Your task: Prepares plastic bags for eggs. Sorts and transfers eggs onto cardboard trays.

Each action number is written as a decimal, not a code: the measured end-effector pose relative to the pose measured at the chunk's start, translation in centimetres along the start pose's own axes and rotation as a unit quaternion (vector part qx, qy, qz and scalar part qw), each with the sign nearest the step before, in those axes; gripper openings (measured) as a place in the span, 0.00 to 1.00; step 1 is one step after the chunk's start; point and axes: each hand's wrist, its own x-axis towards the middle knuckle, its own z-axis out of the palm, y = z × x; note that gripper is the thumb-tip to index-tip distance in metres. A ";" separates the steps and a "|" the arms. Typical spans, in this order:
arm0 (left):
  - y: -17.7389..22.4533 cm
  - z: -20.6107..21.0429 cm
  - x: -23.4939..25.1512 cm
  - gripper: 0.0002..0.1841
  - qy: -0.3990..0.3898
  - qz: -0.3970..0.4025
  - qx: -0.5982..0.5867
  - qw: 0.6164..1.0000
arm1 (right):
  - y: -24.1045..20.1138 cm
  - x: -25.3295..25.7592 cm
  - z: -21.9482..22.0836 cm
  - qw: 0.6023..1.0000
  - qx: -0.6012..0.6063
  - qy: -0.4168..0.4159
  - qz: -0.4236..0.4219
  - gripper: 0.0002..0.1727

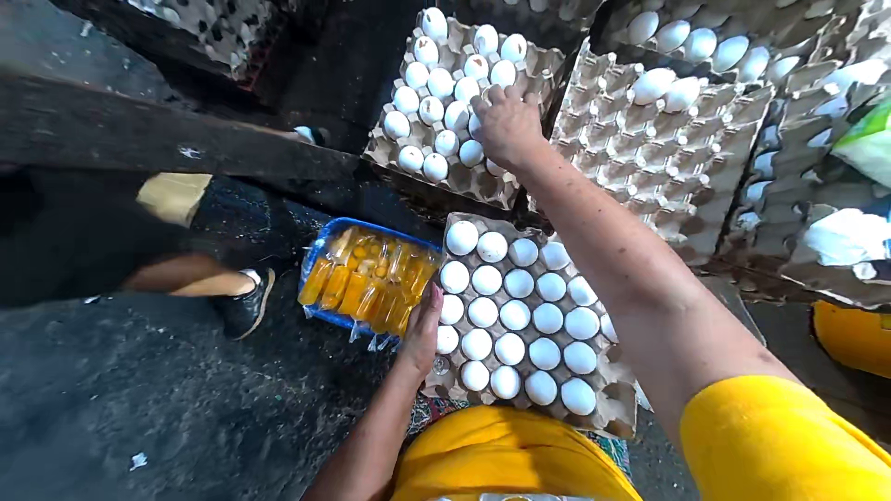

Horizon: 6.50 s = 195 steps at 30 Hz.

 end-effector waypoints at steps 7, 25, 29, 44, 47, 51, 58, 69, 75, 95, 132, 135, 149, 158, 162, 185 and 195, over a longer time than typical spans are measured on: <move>0.2 -0.1 0.0 0.34 0.003 0.006 0.014 1.000 | 11.2 -2.5 -4.8 0.984 0.023 0.071 0.163 0.34; 0.4 0.2 0.1 0.34 -0.004 -0.002 0.005 1.000 | 18.5 -5.5 -6.2 0.982 -0.010 0.035 0.184 0.30; 0.3 0.2 0.1 0.33 -0.004 -0.003 0.001 1.000 | 13.7 -4.7 -7.2 0.976 0.070 0.112 0.173 0.31; 0.0 -0.1 0.3 0.35 0.004 0.007 0.006 1.000 | 9.4 1.5 -2.3 0.995 0.051 0.068 0.053 0.30; 0.1 -0.3 0.2 0.34 0.007 0.004 0.007 1.000 | 13.1 -1.6 -4.3 0.974 0.042 0.118 0.187 0.33; 0.3 -0.3 0.1 0.33 0.006 0.000 0.007 1.000 | 19.1 -5.1 -4.6 0.946 0.014 0.029 0.323 0.35; 0.2 -0.3 0.2 0.34 0.007 -0.002 0.001 1.000 | 19.4 -5.6 -4.4 0.944 -0.001 0.051 0.326 0.29; 0.3 -0.3 -0.1 0.32 0.010 -0.006 -0.004 1.000 | 19.6 -7.7 -6.0 0.913 0.150 0.135 0.355 0.23; -0.4 -0.6 0.0 0.34 0.004 -0.010 -0.008 1.000 | 10.0 -9.8 -5.3 0.937 0.309 0.121 0.109 0.20; -0.2 -0.7 -0.9 0.32 0.016 -0.007 0.003 1.000 | 7.3 -16.4 -2.4 0.995 0.052 -0.035 0.078 0.34; -0.6 -0.6 -0.8 0.35 0.029 -0.029 0.003 0.999 | 15.9 -15.5 -13.3 0.982 0.172 0.021 0.078 0.38; -0.5 -0.6 -0.8 0.34 0.029 -0.028 0.004 0.999 | 16.8 -15.5 -13.3 0.978 0.189 0.039 0.076 0.32; -0.6 -0.5 -0.7 0.34 0.027 -0.011 0.008 1.000 | 16.3 -15.9 -13.1 0.979 0.188 0.050 0.060 0.40; -0.5 -0.5 -0.6 0.35 0.024 -0.013 0.008 1.000 | 13.8 -16.9 -7.4 0.990 0.111 0.064 0.052 0.38; -0.6 -0.6 -0.5 0.35 0.018 -0.010 0.008 1.000 | 12.8 -18.5 -0.6 0.997 0.065 -0.002 0.035 0.37; -0.2 0.3 -0.1 0.35 -0.003 0.008 0.010 1.000 | 1.5 -3.4 -2.1 0.987 0.065 -0.078 0.126 0.36; 0.2 0.5 0.0 0.36 0.005 0.001 0.020 1.000 | 3.3 -0.3 -1.5 0.981 0.135 -0.092 0.107 0.26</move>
